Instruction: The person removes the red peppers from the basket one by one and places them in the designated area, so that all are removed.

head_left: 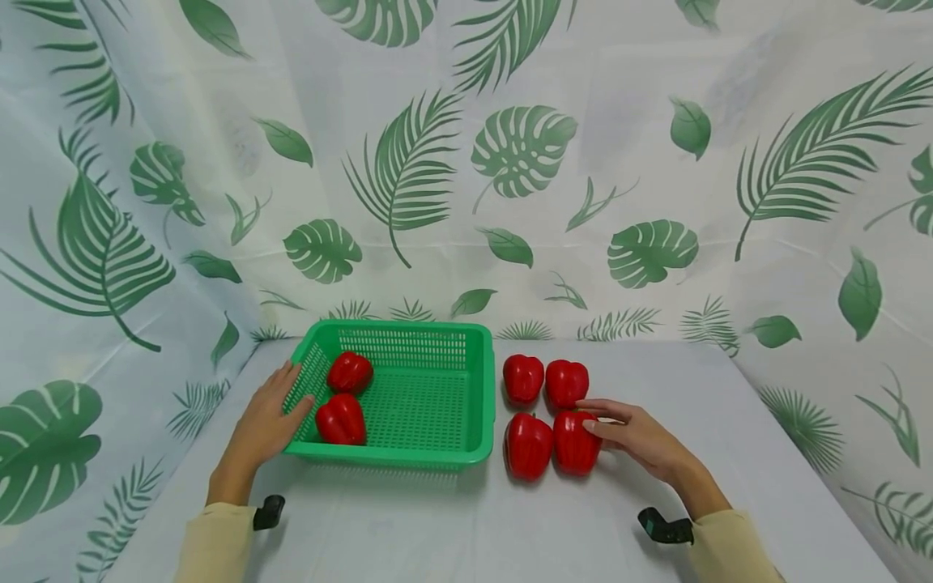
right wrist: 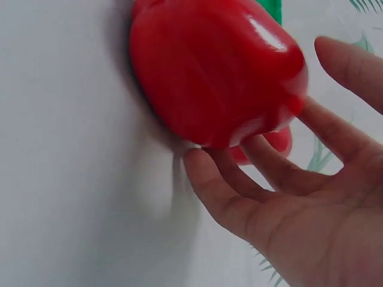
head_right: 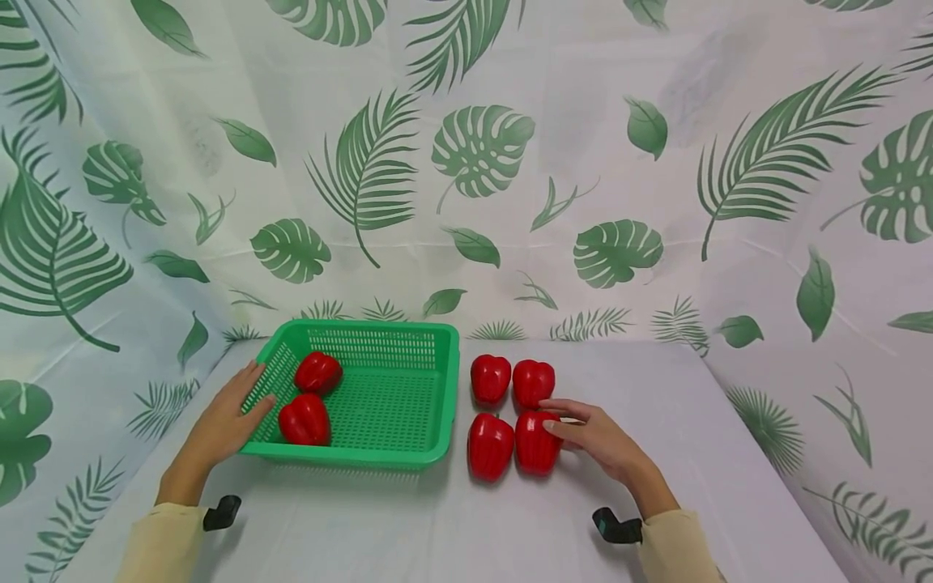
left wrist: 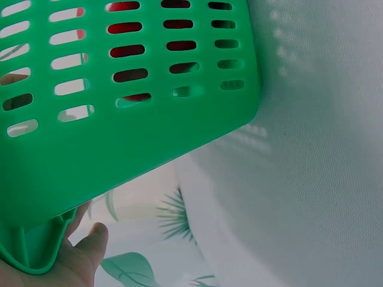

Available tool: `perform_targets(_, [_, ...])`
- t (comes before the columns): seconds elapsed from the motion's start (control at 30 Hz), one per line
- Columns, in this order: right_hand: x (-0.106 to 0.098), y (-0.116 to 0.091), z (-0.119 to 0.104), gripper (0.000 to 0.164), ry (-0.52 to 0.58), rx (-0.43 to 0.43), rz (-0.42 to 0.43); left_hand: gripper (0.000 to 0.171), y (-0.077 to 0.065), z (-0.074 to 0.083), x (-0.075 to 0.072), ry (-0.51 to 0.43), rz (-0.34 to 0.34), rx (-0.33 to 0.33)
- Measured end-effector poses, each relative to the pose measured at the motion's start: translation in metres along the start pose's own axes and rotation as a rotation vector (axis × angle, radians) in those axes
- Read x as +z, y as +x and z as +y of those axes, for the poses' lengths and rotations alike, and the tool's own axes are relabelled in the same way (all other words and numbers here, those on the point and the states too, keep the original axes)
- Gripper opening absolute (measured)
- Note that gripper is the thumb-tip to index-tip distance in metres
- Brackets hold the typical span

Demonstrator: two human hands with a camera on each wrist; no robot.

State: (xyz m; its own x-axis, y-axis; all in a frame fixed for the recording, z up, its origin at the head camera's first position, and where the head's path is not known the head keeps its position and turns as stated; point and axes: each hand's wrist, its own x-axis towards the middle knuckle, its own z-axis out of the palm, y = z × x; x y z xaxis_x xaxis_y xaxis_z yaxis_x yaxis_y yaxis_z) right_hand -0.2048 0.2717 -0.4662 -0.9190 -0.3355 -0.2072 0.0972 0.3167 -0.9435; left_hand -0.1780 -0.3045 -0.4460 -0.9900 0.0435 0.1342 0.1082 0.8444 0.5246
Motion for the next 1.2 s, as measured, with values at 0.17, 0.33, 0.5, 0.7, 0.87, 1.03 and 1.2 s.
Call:
perform_targets(0.17, [-0.002,0.001,-0.005,0.064,-0.036,-0.015,0.096,0.072,0.000,-0.001,0.000,0.000,0.000,0.002])
perform_targets(0.33, [-0.002,0.004,-0.012,0.067,-0.044,-0.020,0.178,0.071,0.000,-0.003,0.002,-0.005,0.000,0.008])
perform_targets(0.5, [0.000,0.007,-0.021,0.068,-0.056,-0.047,0.223,0.071,0.001,-0.003,0.002,-0.009,0.000,0.016])
perform_targets(0.7, [0.005,0.016,-0.032,0.077,-0.062,-0.071,0.254,0.069,0.001,-0.002,0.000,-0.010,0.006,0.026])
perform_targets(0.87, [0.014,0.025,-0.046,0.084,-0.021,-0.099,0.222,0.069,0.002,-0.002,-0.001,-0.006,0.008,0.021])
perform_targets(1.03, [0.024,0.035,-0.060,0.089,0.024,-0.116,0.169,0.069,0.002,-0.001,0.000,-0.023,0.014,0.031])
perform_targets(1.2, [0.036,0.043,-0.070,0.089,0.049,-0.123,0.128,0.069,0.001,-0.002,0.000,-0.016,0.012,0.017])
